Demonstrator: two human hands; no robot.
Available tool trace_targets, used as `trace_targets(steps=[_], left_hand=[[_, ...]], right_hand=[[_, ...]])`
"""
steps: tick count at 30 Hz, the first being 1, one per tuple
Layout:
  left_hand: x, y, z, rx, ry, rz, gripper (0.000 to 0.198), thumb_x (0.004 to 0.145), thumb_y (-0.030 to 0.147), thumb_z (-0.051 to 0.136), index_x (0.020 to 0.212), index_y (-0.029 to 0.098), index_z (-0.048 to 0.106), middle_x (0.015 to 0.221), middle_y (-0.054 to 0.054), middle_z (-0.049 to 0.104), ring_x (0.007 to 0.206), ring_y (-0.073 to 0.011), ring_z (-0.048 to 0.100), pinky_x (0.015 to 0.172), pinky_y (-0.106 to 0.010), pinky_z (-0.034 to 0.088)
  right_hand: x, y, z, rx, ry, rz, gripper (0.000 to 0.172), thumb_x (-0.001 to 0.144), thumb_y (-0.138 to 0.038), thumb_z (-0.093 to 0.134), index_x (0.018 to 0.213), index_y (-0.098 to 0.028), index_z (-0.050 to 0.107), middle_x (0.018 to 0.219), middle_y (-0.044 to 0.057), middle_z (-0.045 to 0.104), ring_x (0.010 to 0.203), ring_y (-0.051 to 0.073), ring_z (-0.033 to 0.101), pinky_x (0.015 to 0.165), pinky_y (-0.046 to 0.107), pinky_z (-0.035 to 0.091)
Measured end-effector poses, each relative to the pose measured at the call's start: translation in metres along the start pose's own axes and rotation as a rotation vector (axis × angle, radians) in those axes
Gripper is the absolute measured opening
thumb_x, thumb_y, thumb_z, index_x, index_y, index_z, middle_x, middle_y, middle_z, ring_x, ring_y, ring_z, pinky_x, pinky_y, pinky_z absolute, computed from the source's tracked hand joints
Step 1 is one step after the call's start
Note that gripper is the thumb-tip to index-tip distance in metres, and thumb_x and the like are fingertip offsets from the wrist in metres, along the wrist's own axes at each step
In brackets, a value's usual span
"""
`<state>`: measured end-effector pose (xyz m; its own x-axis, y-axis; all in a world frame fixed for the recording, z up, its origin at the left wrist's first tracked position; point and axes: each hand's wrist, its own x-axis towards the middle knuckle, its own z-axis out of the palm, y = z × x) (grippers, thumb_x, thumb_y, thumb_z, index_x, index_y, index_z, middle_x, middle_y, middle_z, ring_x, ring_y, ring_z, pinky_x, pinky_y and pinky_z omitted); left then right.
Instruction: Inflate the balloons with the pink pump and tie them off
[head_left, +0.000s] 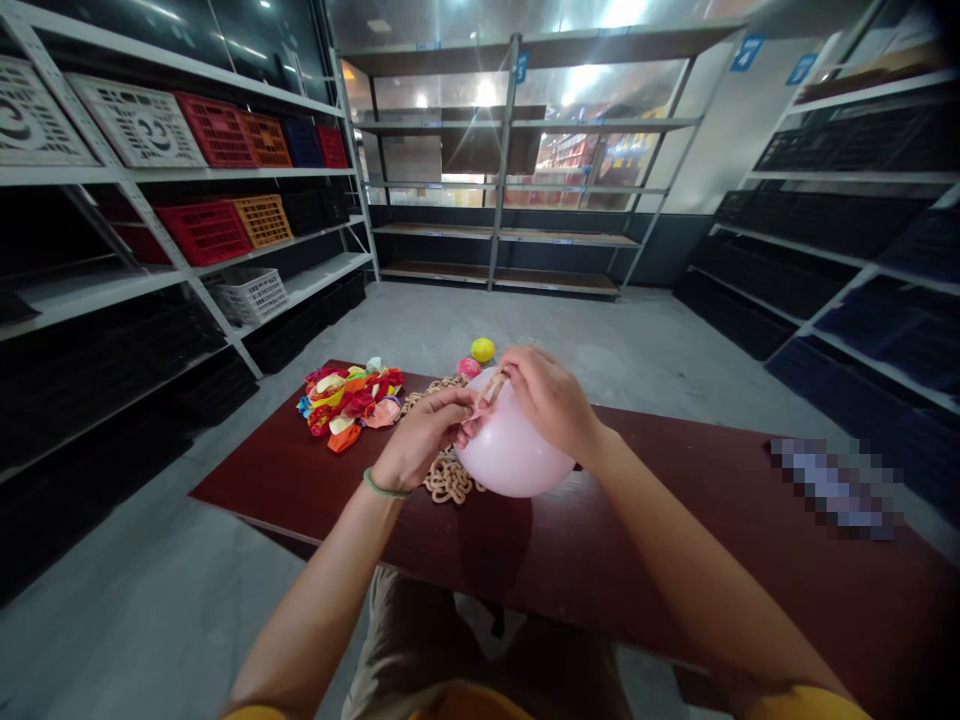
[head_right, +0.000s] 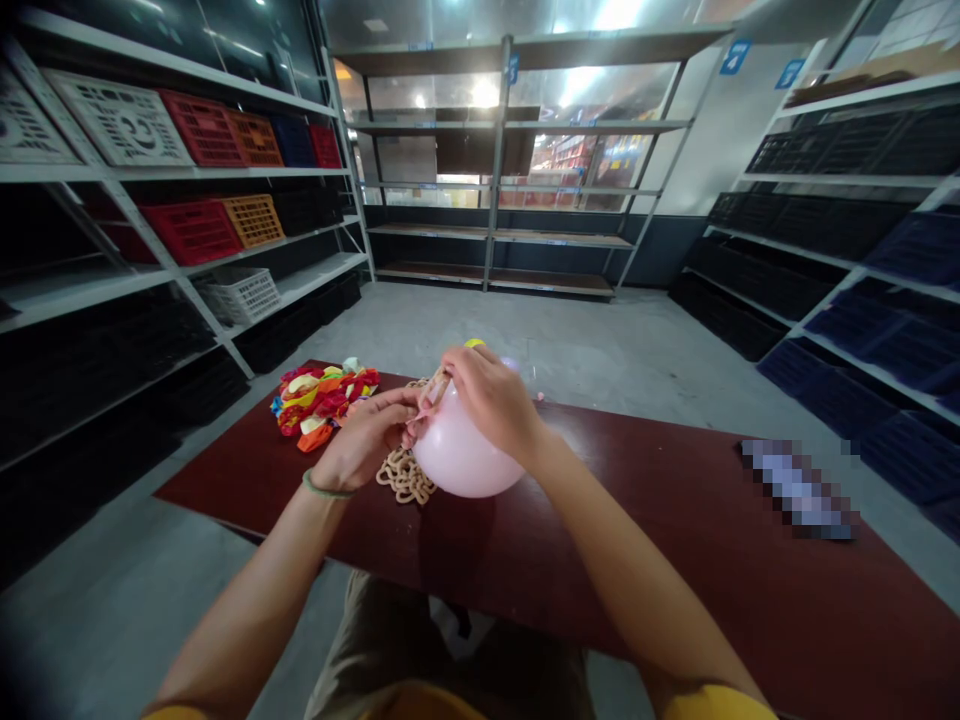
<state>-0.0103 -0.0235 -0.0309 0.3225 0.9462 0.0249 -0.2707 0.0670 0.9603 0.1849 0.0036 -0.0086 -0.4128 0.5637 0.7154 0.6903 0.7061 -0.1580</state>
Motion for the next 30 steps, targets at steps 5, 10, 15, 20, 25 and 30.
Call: trace_targets(steps=[5, 10, 15, 20, 25, 30], left_hand=[[0.0, 0.005, -0.001, 0.14, -0.12, -0.103, 0.008, 0.074, 0.016, 0.058, 0.071, 0.017, 0.066, 0.056, 0.003, 0.048, 0.048, -0.0082, 0.042, 0.047, -0.022, 0.034], [-0.007, 0.006, -0.006, 0.275, -0.189, -0.118, 0.009, 0.078, 0.016, 0.057, 0.072, 0.018, 0.064, 0.061, 0.002, 0.05, 0.052, -0.0088, 0.045, 0.051, -0.023, 0.038], [-0.014, 0.004, -0.013, 0.289, -0.335, -0.07, 0.017, 0.086, 0.032, 0.066, 0.084, 0.015, 0.067, 0.074, 0.0, 0.058, 0.062, -0.009, 0.052, 0.06, -0.022, 0.043], [-0.015, -0.003, -0.016, 0.244, -0.346, -0.101, 0.03, 0.081, 0.042, 0.074, 0.08, 0.013, 0.066, 0.071, 0.0, 0.059, 0.059, -0.0076, 0.053, 0.057, -0.021, 0.043], [-0.018, -0.007, -0.009, 0.217, -0.227, -0.121, 0.036, 0.082, 0.048, 0.072, 0.075, 0.013, 0.065, 0.063, 0.002, 0.056, 0.051, -0.0063, 0.051, 0.051, -0.019, 0.04], [-0.019, -0.009, -0.007, 0.149, -0.106, -0.143, 0.037, 0.082, 0.048, 0.07, 0.073, 0.013, 0.065, 0.065, 0.002, 0.058, 0.051, -0.0066, 0.051, 0.052, -0.019, 0.043]], right_hand=[[-0.002, -0.001, 0.002, -0.003, -0.041, -0.052, 0.024, 0.1, -0.016, 0.035, 0.101, -0.023, 0.057, 0.093, 0.005, 0.068, 0.092, 0.018, 0.062, 0.079, 0.031, 0.049], [-0.006, -0.004, 0.003, 0.015, -0.083, -0.128, 0.024, 0.101, -0.015, 0.036, 0.1, -0.022, 0.058, 0.09, 0.004, 0.067, 0.089, 0.018, 0.061, 0.077, 0.031, 0.048], [-0.011, -0.005, 0.002, 0.041, -0.093, -0.15, 0.021, 0.101, -0.014, 0.037, 0.101, -0.021, 0.057, 0.09, 0.005, 0.066, 0.092, 0.019, 0.061, 0.074, 0.032, 0.049], [-0.014, -0.009, 0.0, 0.054, -0.109, -0.167, 0.022, 0.099, -0.011, 0.038, 0.103, -0.022, 0.056, 0.091, 0.005, 0.066, 0.093, 0.02, 0.06, 0.076, 0.033, 0.05], [-0.015, -0.013, -0.002, 0.045, -0.137, -0.147, 0.021, 0.099, -0.011, 0.038, 0.1, -0.022, 0.056, 0.089, 0.005, 0.065, 0.091, 0.021, 0.061, 0.077, 0.034, 0.05], [-0.017, -0.015, -0.009, 0.204, -0.147, -0.018, 0.017, 0.102, -0.022, 0.04, 0.106, -0.022, 0.056, 0.099, 0.007, 0.068, 0.092, 0.021, 0.065, 0.081, 0.038, 0.052]])
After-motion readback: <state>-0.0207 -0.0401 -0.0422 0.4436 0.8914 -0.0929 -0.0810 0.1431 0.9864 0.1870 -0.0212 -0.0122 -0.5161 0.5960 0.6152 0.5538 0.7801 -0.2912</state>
